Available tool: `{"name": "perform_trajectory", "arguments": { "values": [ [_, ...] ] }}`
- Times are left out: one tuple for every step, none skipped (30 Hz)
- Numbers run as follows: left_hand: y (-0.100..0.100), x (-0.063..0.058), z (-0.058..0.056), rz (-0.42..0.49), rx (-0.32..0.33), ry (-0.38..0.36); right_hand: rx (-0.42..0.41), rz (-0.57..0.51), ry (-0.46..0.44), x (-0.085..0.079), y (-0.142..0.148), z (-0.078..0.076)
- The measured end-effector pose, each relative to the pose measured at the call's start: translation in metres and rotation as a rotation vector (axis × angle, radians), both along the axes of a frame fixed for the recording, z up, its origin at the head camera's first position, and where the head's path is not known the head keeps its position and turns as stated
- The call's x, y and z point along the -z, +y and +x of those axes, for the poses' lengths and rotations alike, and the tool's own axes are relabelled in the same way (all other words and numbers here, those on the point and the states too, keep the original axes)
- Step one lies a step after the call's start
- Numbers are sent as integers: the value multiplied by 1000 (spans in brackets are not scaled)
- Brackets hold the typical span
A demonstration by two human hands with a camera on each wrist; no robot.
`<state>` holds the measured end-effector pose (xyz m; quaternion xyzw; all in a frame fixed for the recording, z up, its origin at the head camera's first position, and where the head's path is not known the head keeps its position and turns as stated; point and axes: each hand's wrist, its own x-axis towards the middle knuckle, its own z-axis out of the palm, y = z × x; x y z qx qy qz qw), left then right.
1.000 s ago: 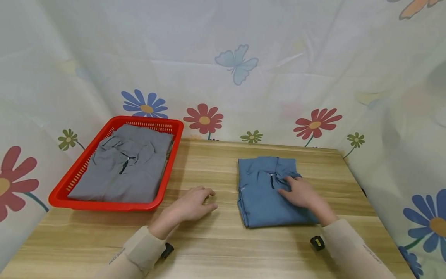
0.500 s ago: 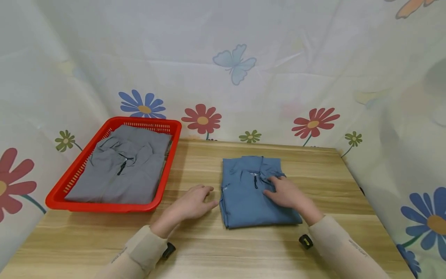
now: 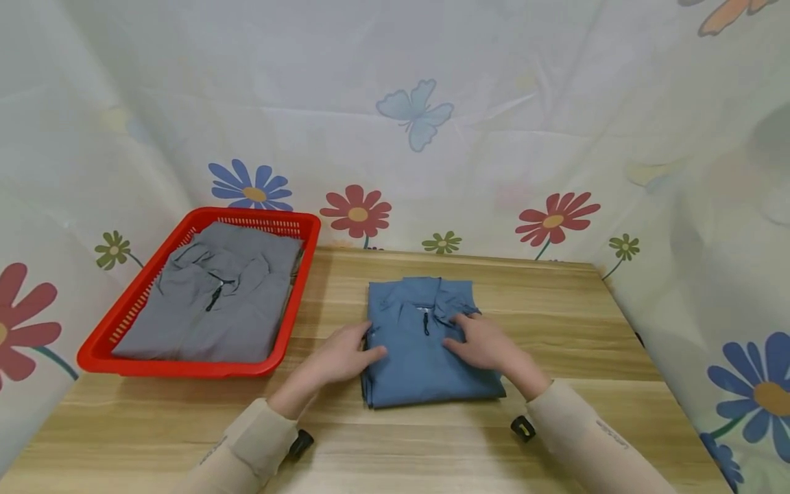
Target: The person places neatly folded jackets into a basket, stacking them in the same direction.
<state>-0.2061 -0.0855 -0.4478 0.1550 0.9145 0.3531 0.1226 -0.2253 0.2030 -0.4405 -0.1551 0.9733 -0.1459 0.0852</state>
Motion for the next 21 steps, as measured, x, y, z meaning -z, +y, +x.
{"name": "perform_trajectory", "arguments": {
  "values": [
    [0, 0, 0, 11, -12, -3, -4, -5, -1, 0, -2, 0],
    [-1, 1, 0, 18, -24, -4, -7, -13, -3, 0, -4, 0],
    [-2, 1, 0, 20, -34, -7, -10, -21, -4, 0, -5, 0],
    [-2, 2, 0, 26, -42, -8, -13, -31, -8, 0, -7, 1],
    [-3, 2, -1, 30, -48, -10, -19, -40, -9, 0, -7, 1],
    [-4, 2, -1, 31, -55, -12, -23, -50, -13, 0, -8, 1],
    [-4, 3, -1, 34, -61, -16, -29, -62, -14, 0, -8, 2],
    [-5, 3, -2, 36, -66, -21, -31, -80, -19, 0, -8, 2],
    [-6, 3, -2, 39, -70, -23, -30, -100, -25, 0, -7, 2],
    [-7, 3, -3, 45, -75, -28, -27, -127, -32, 0, -6, 2],
    [-8, 3, -3, 48, -78, -31, -22, -160, -39, 0, -5, 3],
    [-9, 3, -3, 54, -78, -34, -21, -191, -42, 0, -3, 4],
    [-9, 3, -4, 60, -80, -40, -16, -225, -42, -1, -1, 5],
    [-10, 4, -4, 68, -83, -50, -8, -263, -43, -1, 1, 5],
    [-10, 4, -5, 88, -89, -66, -2, -297, -39, -1, 3, 6],
    [-10, 4, -5, 114, -97, -83, 5, -327, -33, -1, 5, 7],
    [-11, 5, -6, 142, -106, -101, 14, -357, -28, -2, 8, 8],
    [-10, 5, -7, 172, -118, -122, 19, -382, -19, -2, 10, 8],
    [-10, 5, -7, 202, -133, -141, 35, -412, -14, -2, 13, 8],
    [-10, 5, -8, 232, -146, -160, 49, -441, -9, -2, 15, 8],
    [-10, 4, -8, 259, -154, -171, 67, -462, -2, -3, 18, 8]
  ]
}}
